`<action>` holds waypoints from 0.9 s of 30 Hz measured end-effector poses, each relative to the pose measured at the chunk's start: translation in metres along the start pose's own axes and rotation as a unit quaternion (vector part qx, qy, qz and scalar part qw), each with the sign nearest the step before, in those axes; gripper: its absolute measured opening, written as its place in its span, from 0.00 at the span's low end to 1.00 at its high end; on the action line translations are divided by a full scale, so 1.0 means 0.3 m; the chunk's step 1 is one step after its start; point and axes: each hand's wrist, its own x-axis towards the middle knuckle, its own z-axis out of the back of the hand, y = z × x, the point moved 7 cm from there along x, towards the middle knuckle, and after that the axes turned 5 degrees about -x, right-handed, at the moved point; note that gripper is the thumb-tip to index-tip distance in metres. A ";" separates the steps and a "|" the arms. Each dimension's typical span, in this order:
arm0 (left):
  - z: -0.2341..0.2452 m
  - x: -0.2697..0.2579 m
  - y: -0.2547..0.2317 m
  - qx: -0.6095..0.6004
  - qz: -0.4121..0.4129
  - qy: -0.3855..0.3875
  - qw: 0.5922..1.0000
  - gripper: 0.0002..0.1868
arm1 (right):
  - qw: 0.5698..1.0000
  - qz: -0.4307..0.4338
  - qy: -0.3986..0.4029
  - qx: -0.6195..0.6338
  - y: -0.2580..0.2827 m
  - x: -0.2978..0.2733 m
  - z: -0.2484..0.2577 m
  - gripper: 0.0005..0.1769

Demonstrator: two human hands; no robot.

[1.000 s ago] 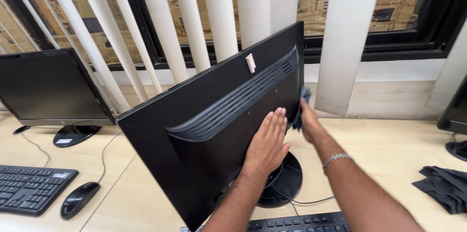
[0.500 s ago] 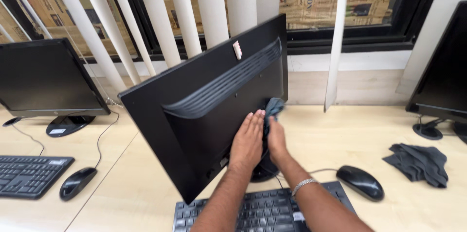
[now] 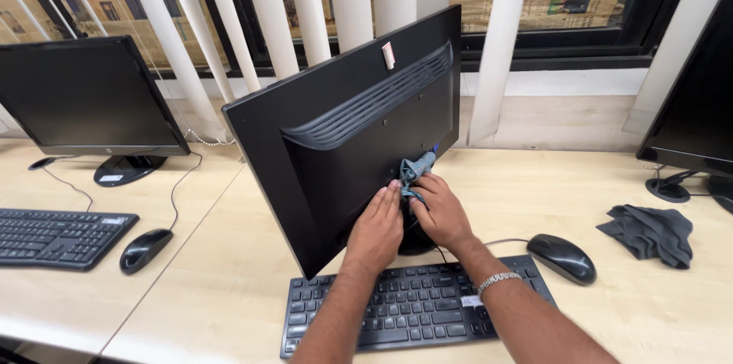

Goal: The person cleans a computer workstation using a blue cloth. They wipe the desk surface, then clean the keyboard and mouse. The person proceeds to wipe the front, sides, and back of the computer monitor, rotating it to reach all surfaces.

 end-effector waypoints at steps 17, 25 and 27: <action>-0.152 -0.152 -0.077 -0.372 0.162 0.207 0.890 0.11 | 0.891 -0.288 0.301 -0.180 -0.218 -0.213 -0.143 0.23; -0.297 -0.172 -0.102 -0.356 0.248 0.288 0.854 0.35 | 0.882 -0.220 0.391 -0.146 -0.342 -0.271 -0.264 0.33; -0.298 -0.163 -0.110 -0.364 0.255 0.307 0.841 0.37 | 0.859 -0.216 0.428 -0.179 -0.380 -0.274 -0.294 0.37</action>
